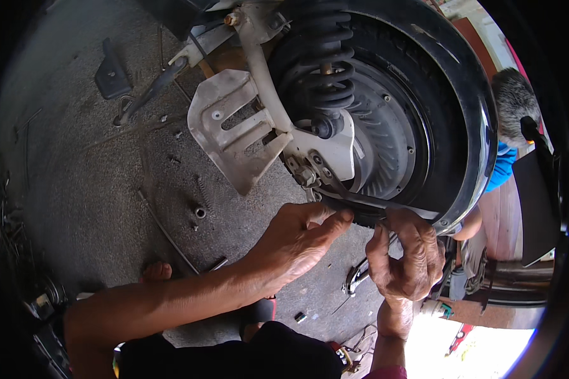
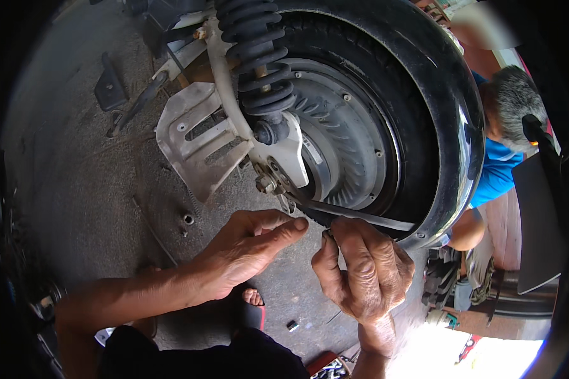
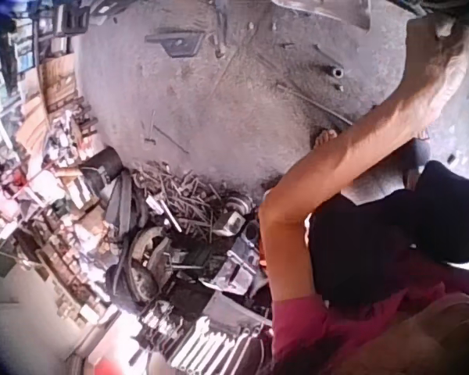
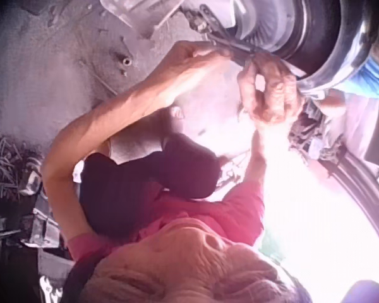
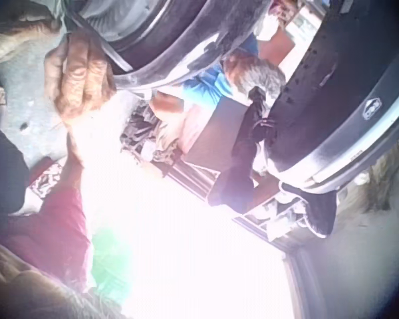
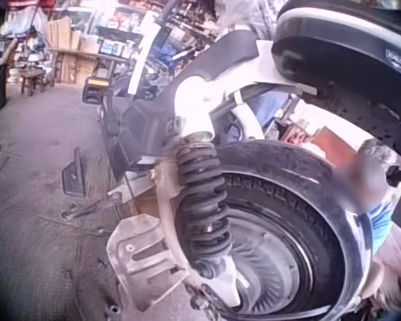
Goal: The person uses a wrench to tighten a bolt on the rear suspension assembly of a scooter. They manipulate the tool to secure the component while another person stands nearby.
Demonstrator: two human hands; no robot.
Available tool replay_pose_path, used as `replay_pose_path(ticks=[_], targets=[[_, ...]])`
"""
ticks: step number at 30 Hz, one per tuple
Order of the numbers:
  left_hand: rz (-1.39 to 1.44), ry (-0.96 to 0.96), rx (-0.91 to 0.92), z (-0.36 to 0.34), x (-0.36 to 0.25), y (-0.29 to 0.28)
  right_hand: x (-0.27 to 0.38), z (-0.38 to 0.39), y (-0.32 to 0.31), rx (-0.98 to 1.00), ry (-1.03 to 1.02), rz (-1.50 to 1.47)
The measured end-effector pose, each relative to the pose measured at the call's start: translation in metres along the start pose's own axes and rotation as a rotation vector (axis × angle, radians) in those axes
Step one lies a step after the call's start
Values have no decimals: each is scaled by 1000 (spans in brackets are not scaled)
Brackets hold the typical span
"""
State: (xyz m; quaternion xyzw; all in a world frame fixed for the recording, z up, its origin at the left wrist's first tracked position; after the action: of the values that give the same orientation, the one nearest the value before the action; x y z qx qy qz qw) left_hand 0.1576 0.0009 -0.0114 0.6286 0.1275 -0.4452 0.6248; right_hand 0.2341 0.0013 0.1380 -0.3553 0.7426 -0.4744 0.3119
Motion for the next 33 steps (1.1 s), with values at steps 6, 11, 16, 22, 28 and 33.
replay_pose_path(ticks=[6,11,16,22,28,33], targets=[[70,45,-305,-9,1,9,-26,-2,6,-103,-64,-133],[458,198,-358,-23,26,11,-29,-1,17,-100,-91,-139],[593,501,-279,-40,28,8,-21,-6,20,20,-111,-101],[675,587,-178,-49,35,2,18,-20,34,171,-98,47],[699,595,-135,-62,48,1,33,-49,53,329,-90,107],[712,519,-50,-62,54,3,33,-53,65,446,-212,190]])
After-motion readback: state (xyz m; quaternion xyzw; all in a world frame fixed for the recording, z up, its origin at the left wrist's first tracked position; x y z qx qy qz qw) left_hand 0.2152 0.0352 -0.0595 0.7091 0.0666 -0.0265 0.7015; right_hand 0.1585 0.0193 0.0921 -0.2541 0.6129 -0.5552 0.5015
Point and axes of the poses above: each hand's wrist, its own z-axis away from the middle knuckle, its own y-axis out of the palm, x = y × z, the point moved 8 cm from there along -z, towards the middle knuckle, and after that the axes turned 13 degrees about x, right-handed, at the moved point
